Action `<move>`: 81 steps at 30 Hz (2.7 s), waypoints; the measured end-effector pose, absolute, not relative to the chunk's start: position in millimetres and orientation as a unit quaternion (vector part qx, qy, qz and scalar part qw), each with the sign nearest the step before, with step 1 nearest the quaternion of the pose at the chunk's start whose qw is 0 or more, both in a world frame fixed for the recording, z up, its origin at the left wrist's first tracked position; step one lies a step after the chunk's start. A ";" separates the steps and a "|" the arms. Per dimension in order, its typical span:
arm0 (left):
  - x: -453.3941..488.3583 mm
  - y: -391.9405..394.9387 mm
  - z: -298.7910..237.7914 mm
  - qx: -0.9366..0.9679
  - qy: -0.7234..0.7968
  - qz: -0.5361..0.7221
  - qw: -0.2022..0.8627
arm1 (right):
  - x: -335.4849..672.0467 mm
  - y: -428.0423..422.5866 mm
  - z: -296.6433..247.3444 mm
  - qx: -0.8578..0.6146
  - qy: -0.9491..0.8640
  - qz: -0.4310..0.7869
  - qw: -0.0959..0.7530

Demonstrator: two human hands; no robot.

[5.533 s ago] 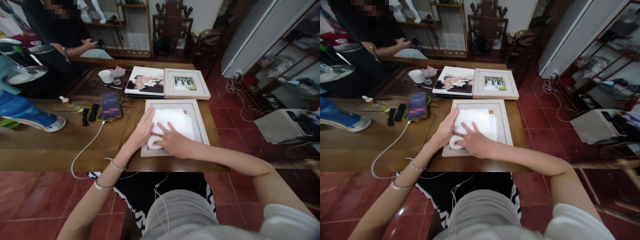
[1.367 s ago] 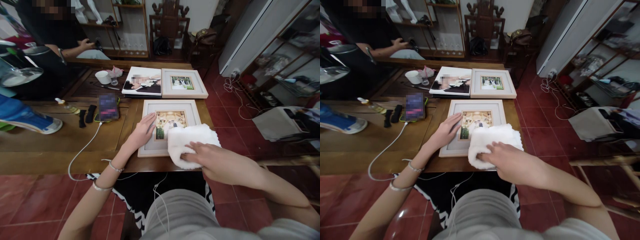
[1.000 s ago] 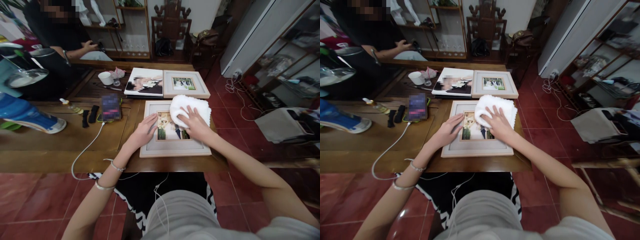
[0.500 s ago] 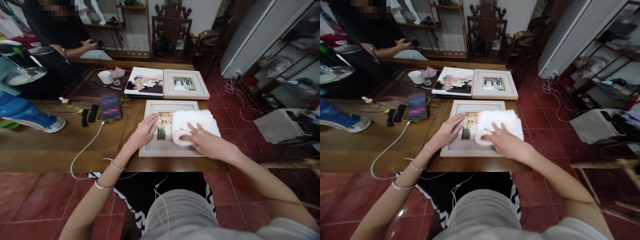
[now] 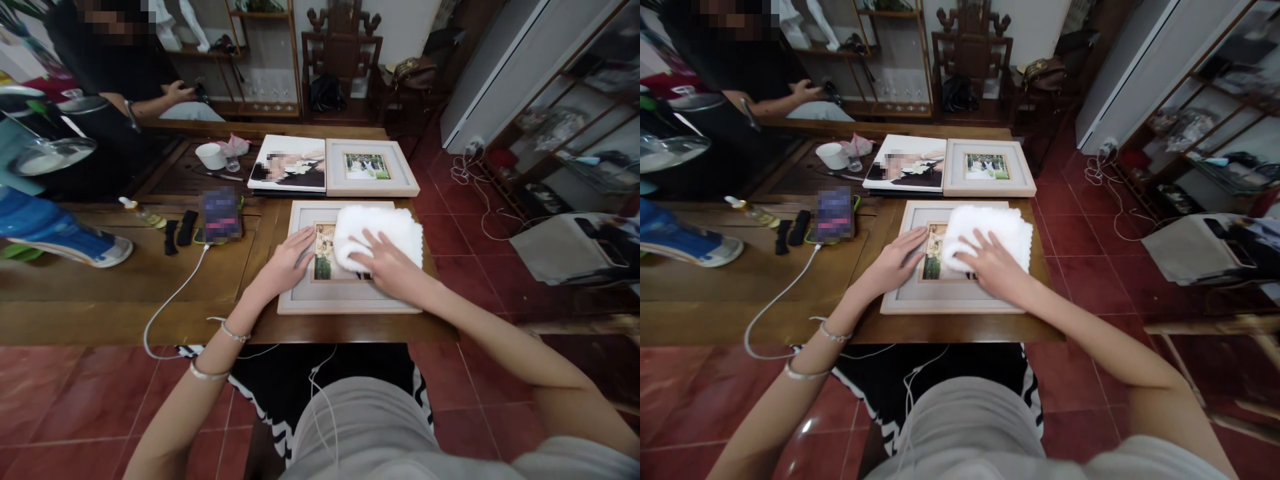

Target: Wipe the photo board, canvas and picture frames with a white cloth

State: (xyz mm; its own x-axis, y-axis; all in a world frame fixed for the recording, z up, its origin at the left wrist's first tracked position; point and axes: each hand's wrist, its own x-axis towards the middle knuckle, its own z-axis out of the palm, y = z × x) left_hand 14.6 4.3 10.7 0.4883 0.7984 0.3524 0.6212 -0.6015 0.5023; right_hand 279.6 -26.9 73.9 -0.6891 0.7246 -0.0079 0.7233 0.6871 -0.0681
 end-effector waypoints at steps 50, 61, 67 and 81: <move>15.1 2.9 2.4 0.832 0.446 0.280 0.173 | 260.3 -11.8 82.9 -0.361 -0.930 0.053 -0.051; 15.4 3.3 3.5 0.836 0.451 0.263 0.171 | 260.2 -98.0 115.0 -0.247 -0.948 0.191 -0.060; 15.9 2.8 4.8 0.837 0.446 0.267 0.170 | 260.7 -42.2 72.7 -0.356 -0.930 0.089 0.011; 15.3 2.5 5.3 0.835 0.440 0.277 0.182 | 238.1 48.9 67.1 -0.377 -0.926 -0.006 -0.027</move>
State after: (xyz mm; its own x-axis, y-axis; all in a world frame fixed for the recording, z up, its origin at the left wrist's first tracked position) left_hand 15.3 2.5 5.3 0.4592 0.8349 0.3033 0.6335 -0.5472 0.5470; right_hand 238.1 48.9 67.1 -0.7145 0.6983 -0.0445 0.6976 0.7158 0.0317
